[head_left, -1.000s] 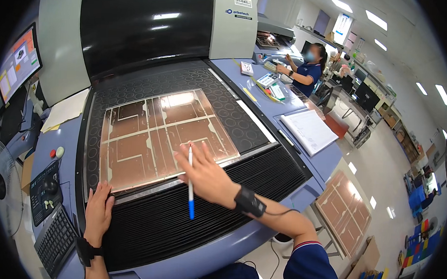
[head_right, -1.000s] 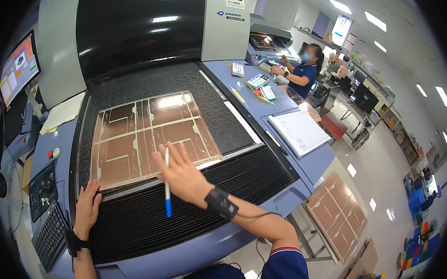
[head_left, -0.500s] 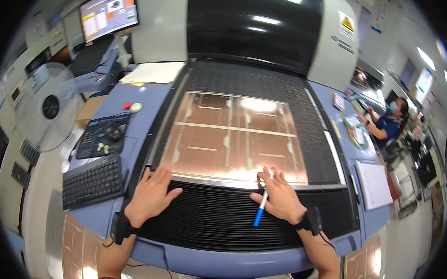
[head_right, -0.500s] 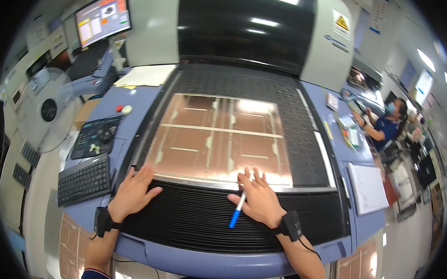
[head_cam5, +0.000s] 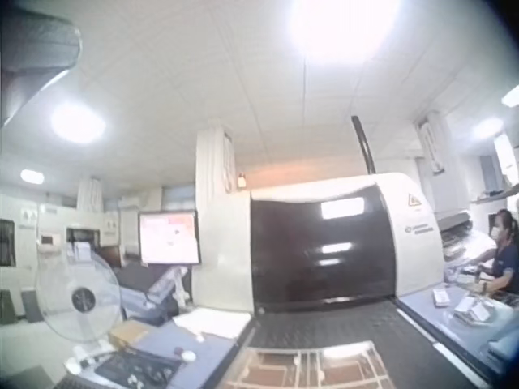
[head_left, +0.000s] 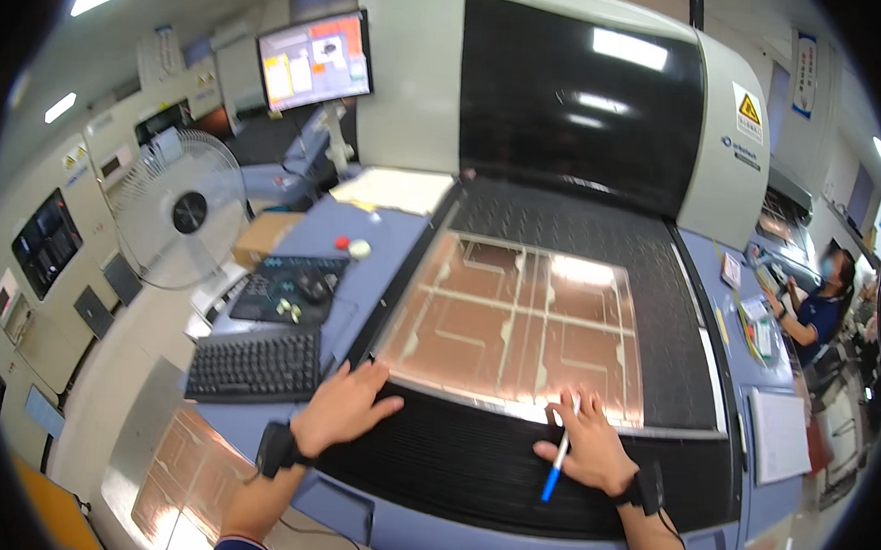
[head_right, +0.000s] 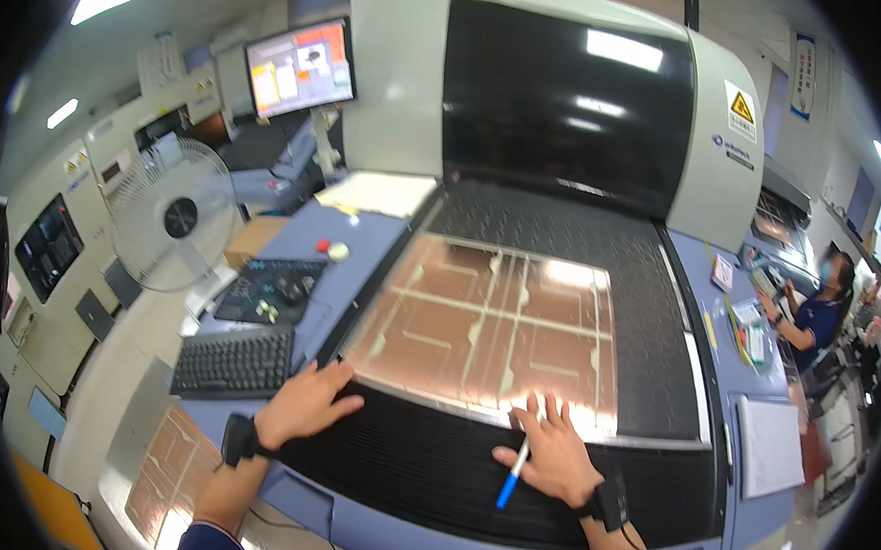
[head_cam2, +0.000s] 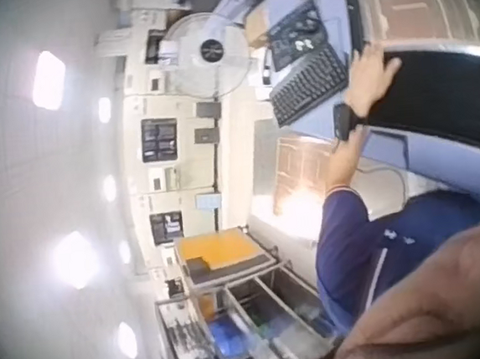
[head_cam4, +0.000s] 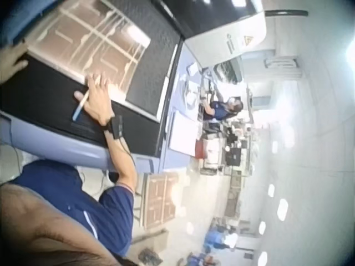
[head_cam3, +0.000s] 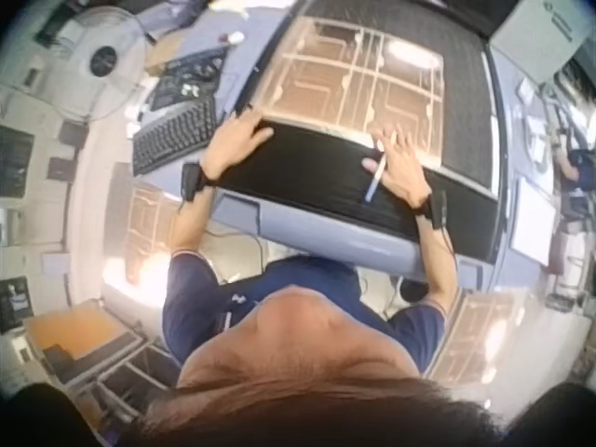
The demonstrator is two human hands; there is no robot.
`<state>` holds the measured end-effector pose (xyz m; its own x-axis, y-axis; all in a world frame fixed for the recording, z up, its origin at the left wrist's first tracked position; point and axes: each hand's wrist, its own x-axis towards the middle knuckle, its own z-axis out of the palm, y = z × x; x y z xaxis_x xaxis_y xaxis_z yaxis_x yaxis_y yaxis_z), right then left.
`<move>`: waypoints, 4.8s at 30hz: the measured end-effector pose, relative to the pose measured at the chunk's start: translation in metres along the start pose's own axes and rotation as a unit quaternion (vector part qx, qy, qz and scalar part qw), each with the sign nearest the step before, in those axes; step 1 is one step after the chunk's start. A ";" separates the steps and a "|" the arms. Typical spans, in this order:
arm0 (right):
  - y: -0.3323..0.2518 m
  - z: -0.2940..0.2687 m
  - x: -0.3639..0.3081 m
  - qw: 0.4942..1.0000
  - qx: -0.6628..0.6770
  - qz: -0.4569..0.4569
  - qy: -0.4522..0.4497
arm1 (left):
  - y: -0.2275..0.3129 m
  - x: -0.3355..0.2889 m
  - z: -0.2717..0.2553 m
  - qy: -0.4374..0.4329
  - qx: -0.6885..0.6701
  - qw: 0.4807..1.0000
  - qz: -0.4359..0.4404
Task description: The recorder uses a blue pen to mark specific areas on large, flat metal sheets after placing them on an inspection machine.
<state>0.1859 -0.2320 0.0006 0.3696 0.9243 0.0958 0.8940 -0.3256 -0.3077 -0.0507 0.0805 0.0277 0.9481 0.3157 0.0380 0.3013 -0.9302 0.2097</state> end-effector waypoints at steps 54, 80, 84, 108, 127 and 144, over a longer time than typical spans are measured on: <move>-0.080 0.036 -0.006 0.934 0.066 -0.179 0.301 | 0.098 -0.004 0.042 0.127 -0.213 0.900 0.359; -0.070 0.042 -0.010 0.938 0.142 -0.219 0.227 | 0.100 -0.003 0.052 0.089 -0.273 0.893 0.346; -0.074 0.051 -0.006 0.933 0.135 -0.229 0.244 | 0.099 -0.010 0.047 0.085 -0.276 0.896 0.336; -0.078 0.058 -0.005 0.928 0.029 -0.247 0.276 | 0.089 -0.019 0.044 0.056 -0.209 0.925 0.313; -0.078 0.055 -0.007 0.931 0.009 -0.245 0.270 | 0.092 -0.014 0.043 0.062 -0.219 0.909 0.348; -0.075 0.050 -0.011 0.932 0.011 -0.242 0.268 | 0.097 -0.013 0.041 0.064 -0.222 0.909 0.348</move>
<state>0.1022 -0.2081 -0.0246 0.0020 0.7271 0.6865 0.9857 0.1142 -0.1239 -0.0300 -0.0217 0.0077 0.8652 -0.2747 0.4196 -0.4643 -0.7548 0.4634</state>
